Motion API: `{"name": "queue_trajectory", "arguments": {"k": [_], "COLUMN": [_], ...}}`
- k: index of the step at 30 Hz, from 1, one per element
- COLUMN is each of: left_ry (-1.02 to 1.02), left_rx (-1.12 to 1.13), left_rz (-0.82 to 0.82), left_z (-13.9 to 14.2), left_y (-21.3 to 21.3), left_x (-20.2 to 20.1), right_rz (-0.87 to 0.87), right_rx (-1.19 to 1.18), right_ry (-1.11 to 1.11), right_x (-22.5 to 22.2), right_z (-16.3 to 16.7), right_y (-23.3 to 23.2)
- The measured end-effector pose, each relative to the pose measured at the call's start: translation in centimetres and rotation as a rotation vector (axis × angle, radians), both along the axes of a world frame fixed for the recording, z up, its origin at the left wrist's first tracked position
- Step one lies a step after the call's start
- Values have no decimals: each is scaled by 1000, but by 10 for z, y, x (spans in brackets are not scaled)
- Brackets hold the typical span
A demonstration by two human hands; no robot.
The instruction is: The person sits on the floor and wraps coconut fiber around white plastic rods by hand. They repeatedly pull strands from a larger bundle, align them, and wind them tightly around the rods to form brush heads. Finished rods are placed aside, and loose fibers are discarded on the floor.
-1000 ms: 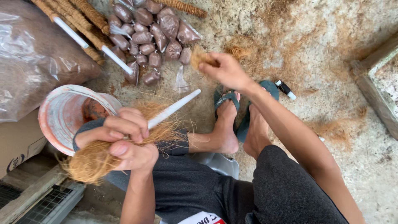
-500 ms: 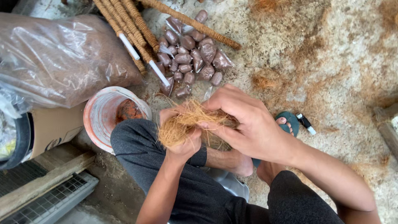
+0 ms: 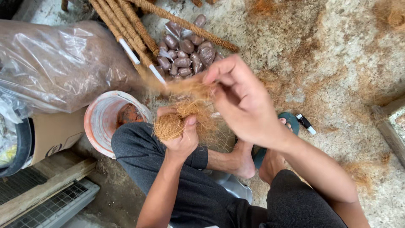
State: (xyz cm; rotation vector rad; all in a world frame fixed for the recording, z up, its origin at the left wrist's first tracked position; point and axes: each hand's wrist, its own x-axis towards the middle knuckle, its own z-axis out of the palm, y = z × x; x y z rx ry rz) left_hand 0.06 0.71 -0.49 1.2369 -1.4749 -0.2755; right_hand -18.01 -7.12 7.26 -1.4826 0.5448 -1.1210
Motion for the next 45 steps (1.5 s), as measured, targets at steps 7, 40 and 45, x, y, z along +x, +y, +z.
{"name": "queue_trajectory", "arguments": {"k": [7, 40, 45], "left_ry": [185, 487, 464], "left_rx": [55, 4, 23], "left_rz": [-145, -367, -349], "left_z": [2, 15, 14], "left_y": [-2, -13, -13], "left_x": [-1, -3, -2], "right_rz": [146, 0, -54], "right_rx": [-12, 607, 637], "right_ry": [-70, -168, -260], "right_x": [16, -14, -11], "right_z": [6, -9, -14], "right_y": [13, 5, 3]}}
